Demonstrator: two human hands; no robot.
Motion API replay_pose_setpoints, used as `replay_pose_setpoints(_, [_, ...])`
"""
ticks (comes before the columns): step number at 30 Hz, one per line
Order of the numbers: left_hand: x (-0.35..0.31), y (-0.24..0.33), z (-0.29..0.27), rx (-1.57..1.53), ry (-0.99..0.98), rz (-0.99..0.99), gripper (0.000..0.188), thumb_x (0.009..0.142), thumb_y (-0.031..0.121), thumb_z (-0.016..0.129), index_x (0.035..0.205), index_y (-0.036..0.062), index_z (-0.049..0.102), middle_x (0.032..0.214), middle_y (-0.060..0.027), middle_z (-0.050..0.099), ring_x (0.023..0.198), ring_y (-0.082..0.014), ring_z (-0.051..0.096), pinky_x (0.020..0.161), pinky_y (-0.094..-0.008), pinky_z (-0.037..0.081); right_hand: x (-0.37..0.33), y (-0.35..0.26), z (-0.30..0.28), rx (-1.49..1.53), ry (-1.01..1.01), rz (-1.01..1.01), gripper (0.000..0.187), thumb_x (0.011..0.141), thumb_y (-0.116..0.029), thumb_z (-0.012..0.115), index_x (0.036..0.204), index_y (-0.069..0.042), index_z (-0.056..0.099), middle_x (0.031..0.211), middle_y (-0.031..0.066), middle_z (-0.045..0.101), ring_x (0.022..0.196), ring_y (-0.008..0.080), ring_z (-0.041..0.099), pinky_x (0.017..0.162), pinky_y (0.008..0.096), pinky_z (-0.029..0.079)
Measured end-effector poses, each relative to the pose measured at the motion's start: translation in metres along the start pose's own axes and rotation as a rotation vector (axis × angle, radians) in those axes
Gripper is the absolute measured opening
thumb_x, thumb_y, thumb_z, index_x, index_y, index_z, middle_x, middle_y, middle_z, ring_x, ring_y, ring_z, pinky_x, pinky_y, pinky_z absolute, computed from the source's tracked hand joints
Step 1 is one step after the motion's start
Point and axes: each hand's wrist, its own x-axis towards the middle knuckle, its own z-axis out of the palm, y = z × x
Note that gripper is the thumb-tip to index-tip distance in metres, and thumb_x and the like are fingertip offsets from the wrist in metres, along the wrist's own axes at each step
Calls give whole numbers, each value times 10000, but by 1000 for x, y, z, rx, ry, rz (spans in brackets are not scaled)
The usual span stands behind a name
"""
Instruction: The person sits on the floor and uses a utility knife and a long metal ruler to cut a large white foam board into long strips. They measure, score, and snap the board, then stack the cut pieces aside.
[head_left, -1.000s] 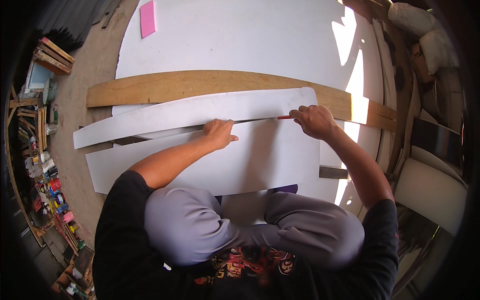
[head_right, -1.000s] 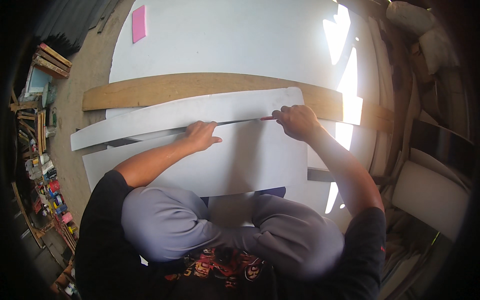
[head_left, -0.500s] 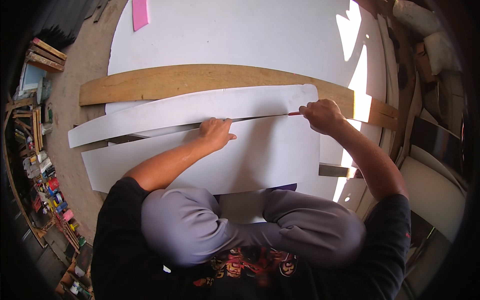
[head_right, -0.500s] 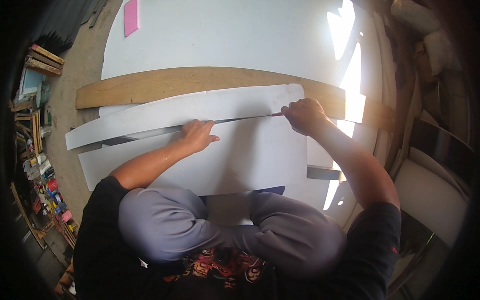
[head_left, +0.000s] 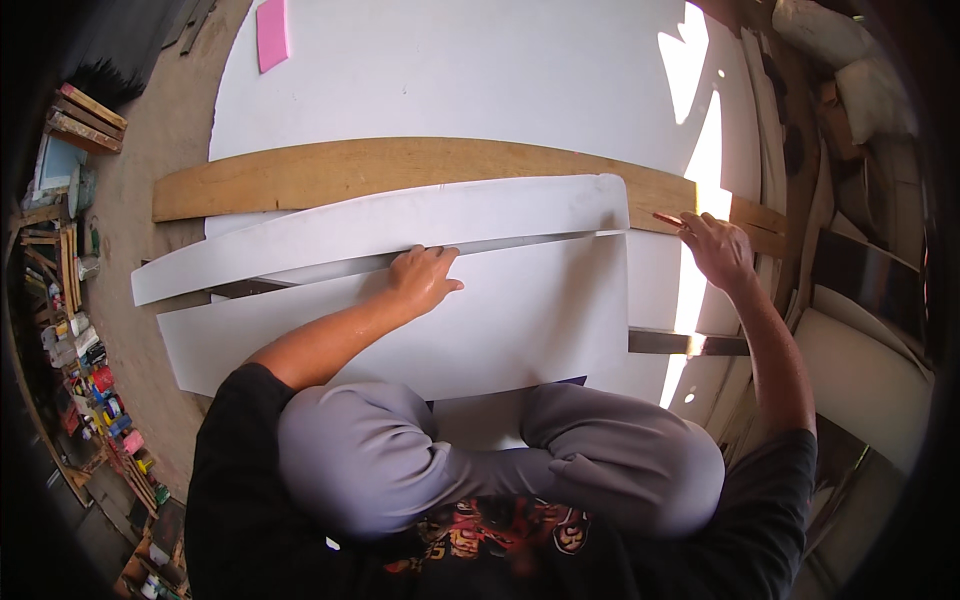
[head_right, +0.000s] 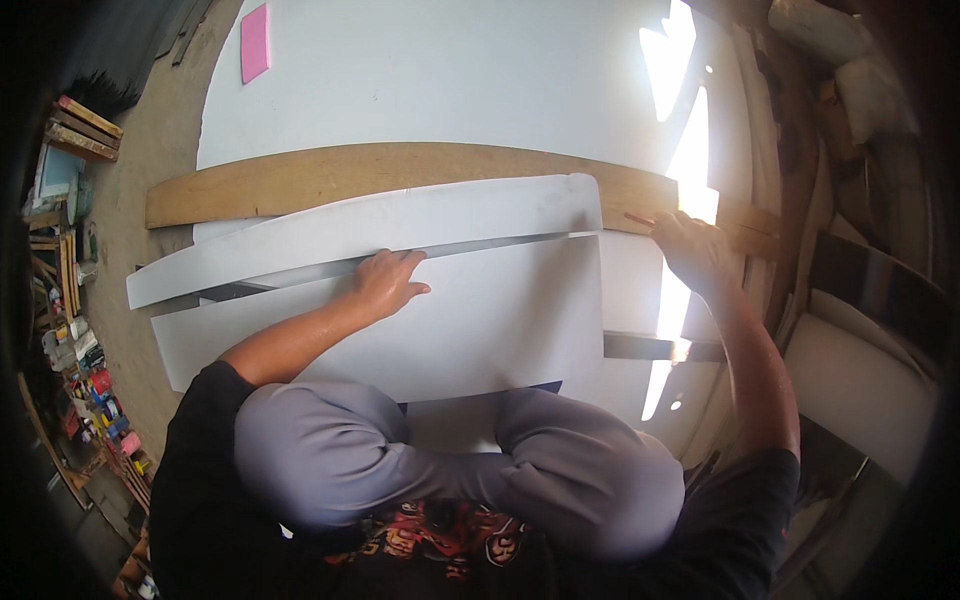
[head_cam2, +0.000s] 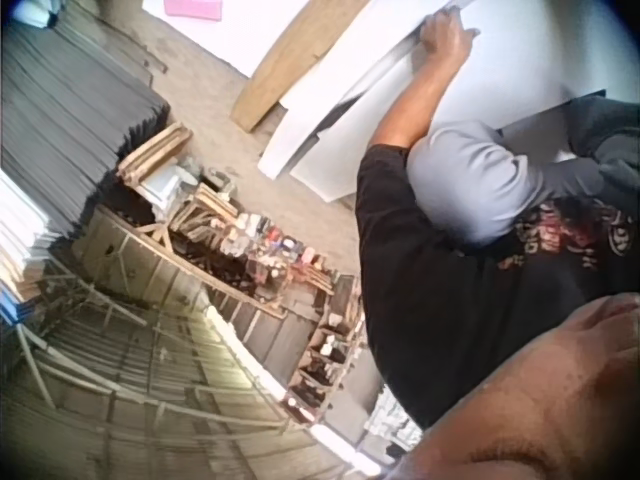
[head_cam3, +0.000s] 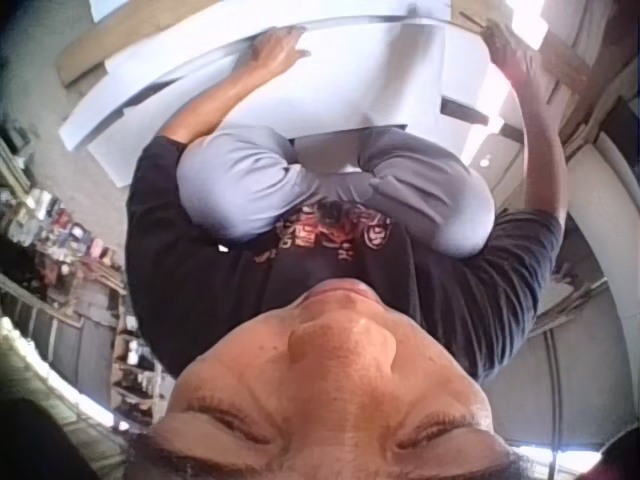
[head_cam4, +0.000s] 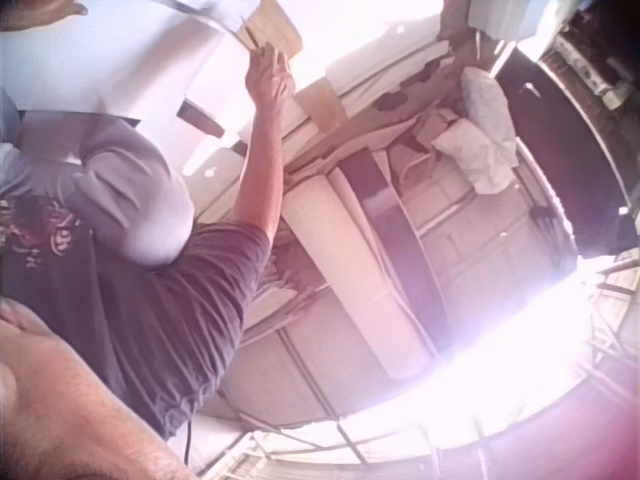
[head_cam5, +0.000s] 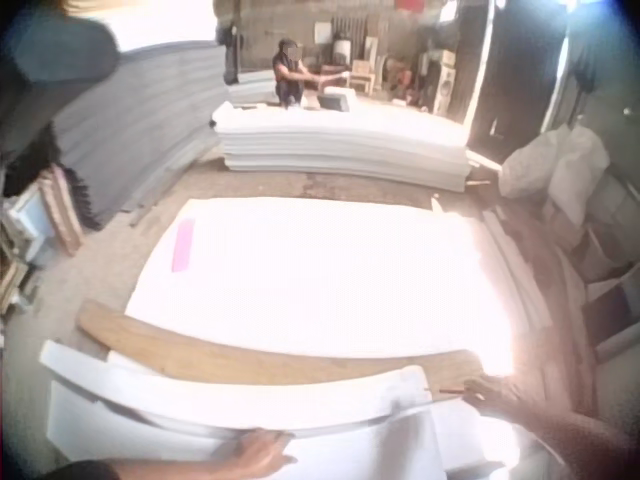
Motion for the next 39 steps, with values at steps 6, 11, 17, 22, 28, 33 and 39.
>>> replay_pose_setpoints(6, [-10, -24, 6, -97, 67, 44, 597, 894, 429, 783, 1357, 83, 636, 1280, -169, 686, 1229, -376, 607, 1019, -461, 509, 19, -94, 45, 359, 158, 8, 316, 909, -205, 754, 1189, -114, 642, 1019, 61, 651, 978, 286, 652, 802, 430, 533])
replay_pose_setpoints(11, [-41, -57, 1, -171, 143, -47, 493, 866, 397, 814, 1237, 94, 695, 1190, -134, 707, 1174, -351, 614, 975, -450, 507, 44, -144, 79, 378, 110, -174, 321, 907, -247, 735, 1183, -119, 632, 1054, 60, 632, 1011, 276, 625, 857, 410, 505])
replay_pose_setpoints(17, [-60, -123, -21, 174, 578, -99, 692, 733, 375, 915, 1317, 157, 613, 1380, -68, 550, 1303, -289, 486, 1082, -469, 410, 70, -189, 97, 349, 94, -319, 280, 915, -233, 716, 1150, -113, 623, 1062, 62, 617, 1015, 265, 610, 852, 414, 499])
replay_pose_setpoints(22, [-59, -162, -38, 299, 387, -177, 1072, 711, 412, 932, 1585, 144, 371, 1545, -148, 435, 1484, -343, 364, 1249, -521, 264, 85, -207, 106, 366, 137, -362, 283, 907, -227, 712, 1146, -105, 621, 1036, 73, 610, 999, 271, 607, 848, 419, 498])
replay_pose_setpoints(28, [-42, -179, -58, 272, 352, -167, 1086, 688, 398, 930, 1574, 111, 371, 1515, -168, 443, 1455, -358, 382, 1276, -543, 224, 91, -218, 104, 357, 123, -367, 328, 909, -249, 716, 1186, -98, 627, 1076, 83, 622, 1058, 288, 604, 883, 427, 497])
replay_pose_setpoints(33, [-32, -170, -92, 281, 255, -138, 1078, 618, 382, 912, 1530, 88, 419, 1376, -198, 477, 1364, -398, 408, 1300, -547, 177, 102, -232, 79, 272, 260, -298, 507, 887, -325, 760, 1317, -102, 610, 1241, 114, 602, 1189, 312, 561, 1008, 458, 451])
replay_pose_setpoints(39, [-22, -107, -120, 280, 354, 43, 1083, 573, 400, 891, 1517, 95, 456, 1292, -196, 479, 1312, -412, 421, 1296, -573, 174, 141, -232, 10, 122, 115, -236, 994, 790, -534, 850, 1570, -135, 379, 1580, 176, 415, 1484, 362, 378, 1240, 525, 298])
